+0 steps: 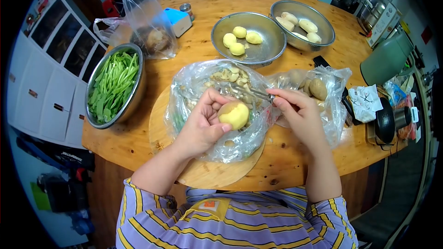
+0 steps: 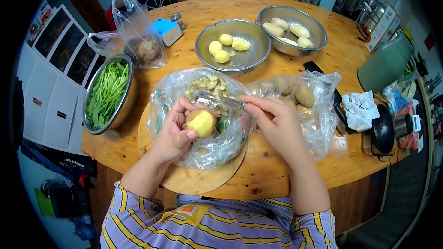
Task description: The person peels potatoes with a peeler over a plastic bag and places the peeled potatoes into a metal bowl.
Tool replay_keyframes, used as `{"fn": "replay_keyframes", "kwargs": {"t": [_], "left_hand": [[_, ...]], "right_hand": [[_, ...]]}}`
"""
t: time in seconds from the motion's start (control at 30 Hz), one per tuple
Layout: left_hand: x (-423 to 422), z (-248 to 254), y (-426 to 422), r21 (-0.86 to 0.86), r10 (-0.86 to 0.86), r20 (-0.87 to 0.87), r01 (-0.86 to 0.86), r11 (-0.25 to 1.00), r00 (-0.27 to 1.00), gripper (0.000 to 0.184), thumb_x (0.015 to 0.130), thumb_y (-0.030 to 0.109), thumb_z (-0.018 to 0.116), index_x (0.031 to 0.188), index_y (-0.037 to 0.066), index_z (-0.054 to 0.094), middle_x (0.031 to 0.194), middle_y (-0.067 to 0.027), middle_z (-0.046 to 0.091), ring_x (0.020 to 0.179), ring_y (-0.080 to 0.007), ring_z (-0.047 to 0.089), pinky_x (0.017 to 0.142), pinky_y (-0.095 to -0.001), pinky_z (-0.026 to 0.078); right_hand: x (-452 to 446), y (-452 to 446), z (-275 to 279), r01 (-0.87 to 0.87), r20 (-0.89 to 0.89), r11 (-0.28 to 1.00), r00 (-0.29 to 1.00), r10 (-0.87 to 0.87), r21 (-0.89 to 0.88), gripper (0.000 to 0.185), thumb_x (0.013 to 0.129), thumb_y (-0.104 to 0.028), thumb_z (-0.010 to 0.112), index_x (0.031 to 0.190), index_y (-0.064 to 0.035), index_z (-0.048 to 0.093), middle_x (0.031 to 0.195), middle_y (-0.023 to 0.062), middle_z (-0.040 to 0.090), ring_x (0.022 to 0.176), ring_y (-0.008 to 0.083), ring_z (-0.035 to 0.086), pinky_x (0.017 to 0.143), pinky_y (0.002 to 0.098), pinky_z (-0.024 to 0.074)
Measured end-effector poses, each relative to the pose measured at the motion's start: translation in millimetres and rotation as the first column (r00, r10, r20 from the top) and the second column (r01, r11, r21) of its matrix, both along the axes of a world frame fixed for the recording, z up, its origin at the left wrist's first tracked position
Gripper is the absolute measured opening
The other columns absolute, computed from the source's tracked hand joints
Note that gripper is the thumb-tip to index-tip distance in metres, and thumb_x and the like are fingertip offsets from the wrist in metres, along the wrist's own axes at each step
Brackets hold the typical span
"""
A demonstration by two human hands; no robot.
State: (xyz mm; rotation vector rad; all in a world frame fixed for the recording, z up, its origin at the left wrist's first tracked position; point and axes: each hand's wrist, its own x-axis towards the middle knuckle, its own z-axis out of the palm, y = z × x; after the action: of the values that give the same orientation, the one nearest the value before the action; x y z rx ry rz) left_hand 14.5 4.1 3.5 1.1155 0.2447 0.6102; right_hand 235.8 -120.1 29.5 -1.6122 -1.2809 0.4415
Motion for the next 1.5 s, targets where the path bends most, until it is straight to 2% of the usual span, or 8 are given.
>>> {"fn": "replay_keyframes", "kwargs": {"t": [0.03,0.23,0.43,0.63,0.73,0.83,0.97,1.5], "left_hand": [[-0.3,-1.2,-0.1,-0.011,0.009,0.002,-0.009,1.0,1.0,0.054,0.084,0.021,0.082,0.12,0.01,0.042,0.128,-0.0132,0.061,0.121,-0.0234,0.062,0.105,-0.0373,0.05],[-2.5,14.7,-9.2,0.01,0.066,-0.118,-0.065,0.998,0.991,0.046,0.085,-0.003,0.072,0.119,0.009,0.043,0.127,-0.0088,0.058,0.121,-0.0158,0.059,0.103,-0.0329,0.05],[0.9,4.7,-7.5,0.263,0.144,-0.057,-0.124,0.957,0.988,0.049,0.084,0.005,0.075,0.116,0.012,0.038,0.127,-0.0111,0.055,0.119,-0.0173,0.059,0.103,-0.0358,0.052],[-0.4,2.3,-6.0,0.259,0.158,0.101,-0.179,0.949,0.982,0.049,0.083,-0.008,0.07,0.118,0.008,0.04,0.132,-0.0138,0.053,0.122,-0.0203,0.058,0.104,-0.0364,0.052],[2.0,4.4,-8.9,0.187,0.228,0.036,-0.231,0.955,0.973,0.05,0.085,0.011,0.078,0.117,0.012,0.039,0.133,-0.0145,0.056,0.118,-0.0214,0.062,0.102,-0.0354,0.053],[1.0,7.6,-3.9,-0.1,0.062,0.102,-0.052,0.994,0.993,0.039,0.092,0.004,0.068,0.121,0.009,0.042,0.134,-0.0127,0.054,0.122,-0.0212,0.061,0.106,-0.0377,0.053],[-0.3,8.2,-6.4,-0.302,0.007,0.011,-0.004,0.953,1.0,0.044,0.097,0.033,0.072,0.124,0.012,0.044,0.128,-0.007,0.059,0.118,-0.0187,0.063,0.103,-0.0386,0.054],[2.5,11.2,-1.1,-0.342,-0.108,0.065,0.124,0.932,0.992,0.071,0.091,0.042,0.077,0.136,0.001,0.041,0.131,-0.0148,0.06,0.116,-0.0224,0.067,0.102,-0.0335,0.058]], "right_hand": [[-4.4,-1.0,4.6,-0.007,-0.109,1.0,0.994,0.006,-0.01,0.024,0.089,-0.014,0.072,0.112,-0.0134,0.078,0.087,0.0046,0.07,0.073,0.0268,0.064,0.069,0.0374,0.0462],[-18.1,-0.7,14.3,-0.086,0.5,0.952,0.863,-0.077,0.295,0.025,0.085,-0.018,0.077,0.109,-0.018,0.079,0.089,0.0001,0.069,0.081,0.0225,0.064,0.073,0.0361,0.0446],[-24.3,-1.6,19.0,-0.11,0.508,0.938,0.858,-0.078,0.329,0.023,0.085,-0.019,0.077,0.107,-0.0166,0.079,0.089,0.0005,0.069,0.082,0.0224,0.065,0.073,0.0365,0.0449],[4.8,3.8,-7.2,0.013,0.044,0.996,0.999,-0.009,-0.093,0.023,0.091,-0.014,0.071,0.113,-0.0098,0.077,0.088,0.0084,0.07,0.077,0.027,0.065,0.072,0.0368,0.0485],[-7.1,2.9,-3.6,0.043,-0.316,0.997,0.947,-0.059,-0.057,0.024,0.09,-0.013,0.071,0.114,-0.0097,0.077,0.088,0.0092,0.07,0.079,0.0277,0.065,0.075,0.037,0.0486],[-8.3,7.1,-6.2,-0.032,0.129,0.961,0.992,-0.003,0.274,0.025,0.088,-0.016,0.075,0.112,-0.0119,0.078,0.09,0.0052,0.07,0.082,0.0263,0.064,0.077,0.0373,0.047],[-21.2,5.4,4.0,-0.1,0.51,0.911,0.85,-0.131,0.401,0.029,0.081,-0.023,0.081,0.11,-0.0237,0.079,0.095,-0.0028,0.069,0.086,0.0208,0.062,0.076,0.0355,0.0423],[-13.3,10.1,-9.4,-0.073,0.354,0.951,0.934,-0.04,0.3,0.025,0.088,-0.018,0.076,0.113,-0.0144,0.078,0.088,0.0022,0.068,0.082,0.0217,0.063,0.077,0.0345,0.0454]]}}
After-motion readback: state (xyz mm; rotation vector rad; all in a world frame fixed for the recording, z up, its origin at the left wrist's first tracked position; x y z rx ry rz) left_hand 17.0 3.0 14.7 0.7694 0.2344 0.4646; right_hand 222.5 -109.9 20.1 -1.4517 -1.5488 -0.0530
